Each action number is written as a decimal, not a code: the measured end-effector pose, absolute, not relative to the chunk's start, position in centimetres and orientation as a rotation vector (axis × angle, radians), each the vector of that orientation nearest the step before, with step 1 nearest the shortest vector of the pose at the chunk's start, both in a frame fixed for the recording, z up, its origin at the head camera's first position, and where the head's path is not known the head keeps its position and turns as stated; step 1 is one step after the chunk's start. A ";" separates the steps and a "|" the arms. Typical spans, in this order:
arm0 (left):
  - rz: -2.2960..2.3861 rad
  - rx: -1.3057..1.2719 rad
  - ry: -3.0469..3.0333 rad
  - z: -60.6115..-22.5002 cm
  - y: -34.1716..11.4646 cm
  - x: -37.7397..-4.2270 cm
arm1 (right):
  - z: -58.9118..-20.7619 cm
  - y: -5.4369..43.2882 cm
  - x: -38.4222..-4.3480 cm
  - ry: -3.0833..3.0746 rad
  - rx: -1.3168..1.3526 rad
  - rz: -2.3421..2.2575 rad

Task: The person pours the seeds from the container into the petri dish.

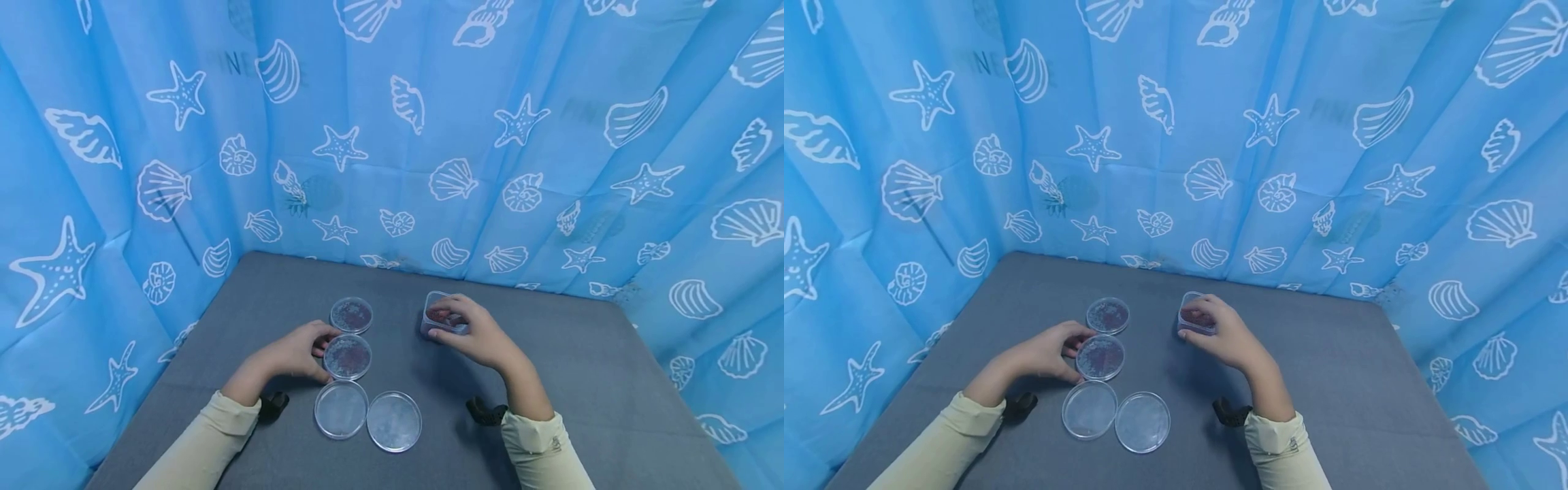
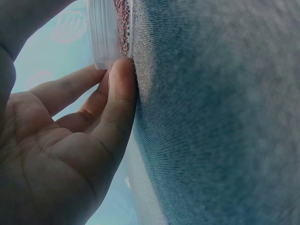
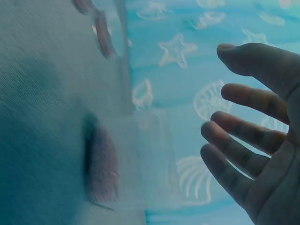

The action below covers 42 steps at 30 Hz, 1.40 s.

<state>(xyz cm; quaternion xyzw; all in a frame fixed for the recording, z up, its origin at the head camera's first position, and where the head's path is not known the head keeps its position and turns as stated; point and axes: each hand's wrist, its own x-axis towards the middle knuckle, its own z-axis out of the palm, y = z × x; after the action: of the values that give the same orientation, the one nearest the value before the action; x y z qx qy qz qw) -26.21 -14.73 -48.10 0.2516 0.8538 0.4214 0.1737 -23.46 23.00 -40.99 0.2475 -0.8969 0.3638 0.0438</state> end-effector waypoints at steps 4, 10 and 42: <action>1.189 0.716 2.414 -48.2 -14.7 -26.3 | -41.0 24.2 -23.9 -2.710 0.631 1.091; 1.193 0.694 2.408 -48.4 -14.8 -26.2 | -42.5 25.6 -25.0 -2.689 0.494 1.174; 1.192 0.725 2.415 -48.1 -15.0 -26.3 | -46.3 27.3 -26.5 -2.841 0.353 1.231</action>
<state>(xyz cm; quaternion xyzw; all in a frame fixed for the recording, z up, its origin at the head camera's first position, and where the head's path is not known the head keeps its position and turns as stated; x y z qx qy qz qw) -26.28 -14.97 -48.12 0.2558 0.8524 0.4209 0.1753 -26.47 27.34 -46.34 0.1132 -0.9116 0.3949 0.0126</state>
